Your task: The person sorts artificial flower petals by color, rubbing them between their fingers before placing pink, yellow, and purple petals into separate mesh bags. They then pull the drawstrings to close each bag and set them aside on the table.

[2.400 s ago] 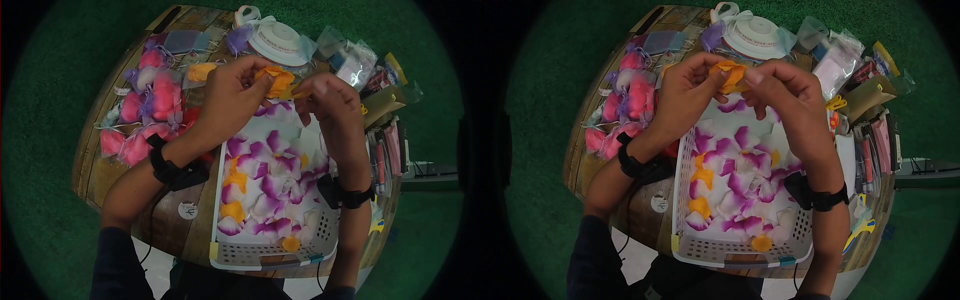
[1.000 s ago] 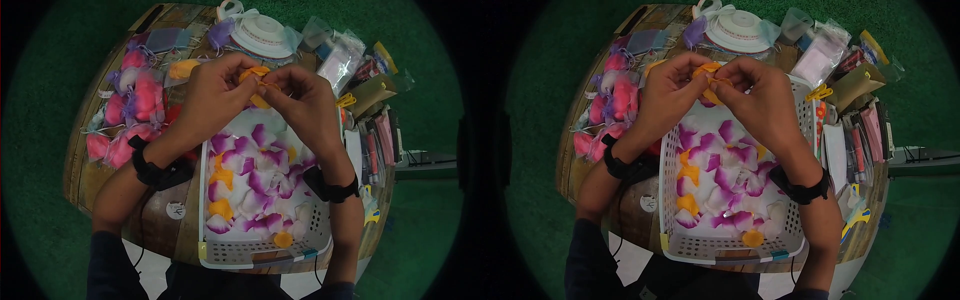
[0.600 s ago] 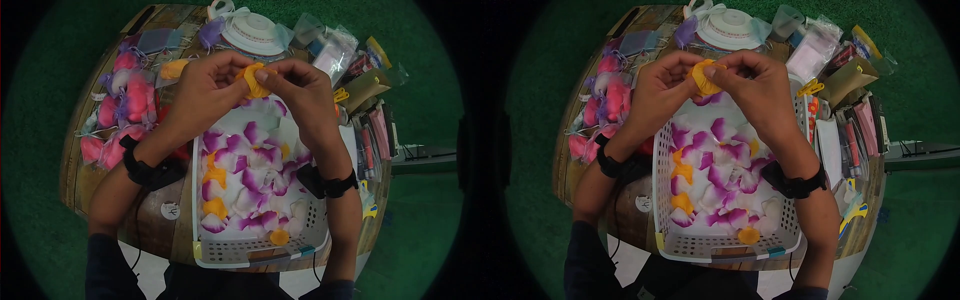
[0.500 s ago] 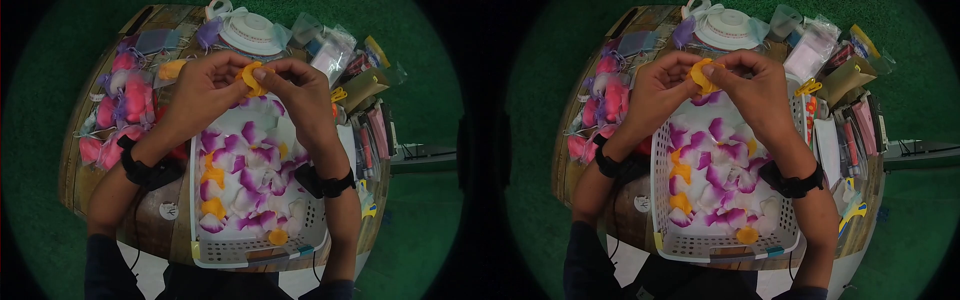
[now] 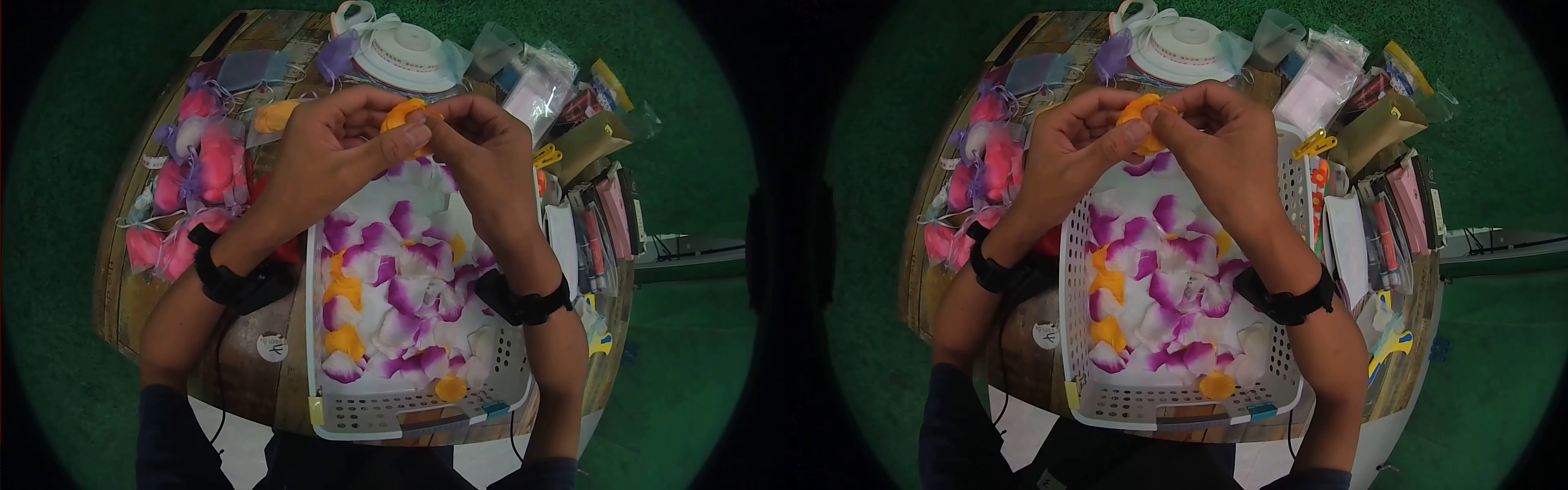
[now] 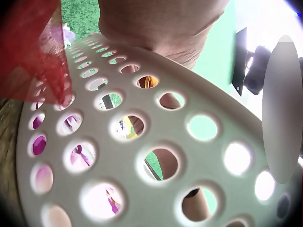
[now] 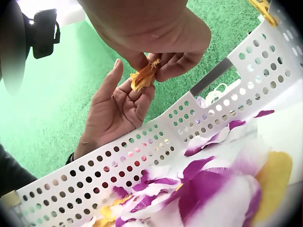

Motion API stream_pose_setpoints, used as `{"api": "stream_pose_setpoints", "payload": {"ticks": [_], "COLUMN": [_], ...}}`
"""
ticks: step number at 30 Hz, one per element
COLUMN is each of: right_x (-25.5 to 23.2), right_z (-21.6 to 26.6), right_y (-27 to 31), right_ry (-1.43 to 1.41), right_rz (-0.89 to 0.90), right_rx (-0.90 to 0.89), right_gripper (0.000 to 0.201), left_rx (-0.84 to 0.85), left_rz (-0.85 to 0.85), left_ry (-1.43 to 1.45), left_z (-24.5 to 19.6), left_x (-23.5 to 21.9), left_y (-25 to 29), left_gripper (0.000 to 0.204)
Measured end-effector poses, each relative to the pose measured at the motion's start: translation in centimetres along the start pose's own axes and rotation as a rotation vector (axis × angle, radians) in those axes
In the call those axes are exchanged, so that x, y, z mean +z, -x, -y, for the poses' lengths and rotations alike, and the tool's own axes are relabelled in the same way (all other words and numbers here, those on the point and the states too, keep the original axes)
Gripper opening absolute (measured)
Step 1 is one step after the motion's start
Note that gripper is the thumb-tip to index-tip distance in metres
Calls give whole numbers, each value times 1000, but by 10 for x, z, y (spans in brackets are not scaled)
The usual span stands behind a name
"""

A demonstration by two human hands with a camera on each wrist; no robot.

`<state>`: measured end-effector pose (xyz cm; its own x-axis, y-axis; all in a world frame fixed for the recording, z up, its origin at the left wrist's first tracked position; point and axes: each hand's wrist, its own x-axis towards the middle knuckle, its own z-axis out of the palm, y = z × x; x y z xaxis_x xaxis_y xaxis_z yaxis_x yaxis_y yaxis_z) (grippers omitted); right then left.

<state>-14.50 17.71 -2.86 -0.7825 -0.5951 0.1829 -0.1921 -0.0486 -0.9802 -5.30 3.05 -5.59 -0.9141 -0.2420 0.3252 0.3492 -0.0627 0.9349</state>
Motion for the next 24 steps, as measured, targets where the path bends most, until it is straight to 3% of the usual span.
{"api": "stream_pose_setpoints", "payload": {"ticks": [17, 20, 22, 23, 24], "right_x": [-9, -10, -10, -7, -7], "right_z": [5, 13, 19, 2, 0], "right_y": [-3, -1, 2, 3, 5], "right_ry": [-93, -152, 190, 267, 264], "right_rz": [33, 8, 387, 586, 594], "right_rx": [70, 189, 320, 189, 189], "right_gripper": [17, 16, 11, 7, 7], "left_rx": [9, 39, 56, 56, 40], "left_rz": [-10, -53, -110, -118, -120], "left_ry": [-122, -74, -4, -8, -36], "left_z": [9, 9, 9, 9, 9], "left_x": [-5, -4, -5, -6, -7], "left_y": [-2, -2, -3, -3, -2], "left_gripper": [25, 25, 23, 23, 23]}}
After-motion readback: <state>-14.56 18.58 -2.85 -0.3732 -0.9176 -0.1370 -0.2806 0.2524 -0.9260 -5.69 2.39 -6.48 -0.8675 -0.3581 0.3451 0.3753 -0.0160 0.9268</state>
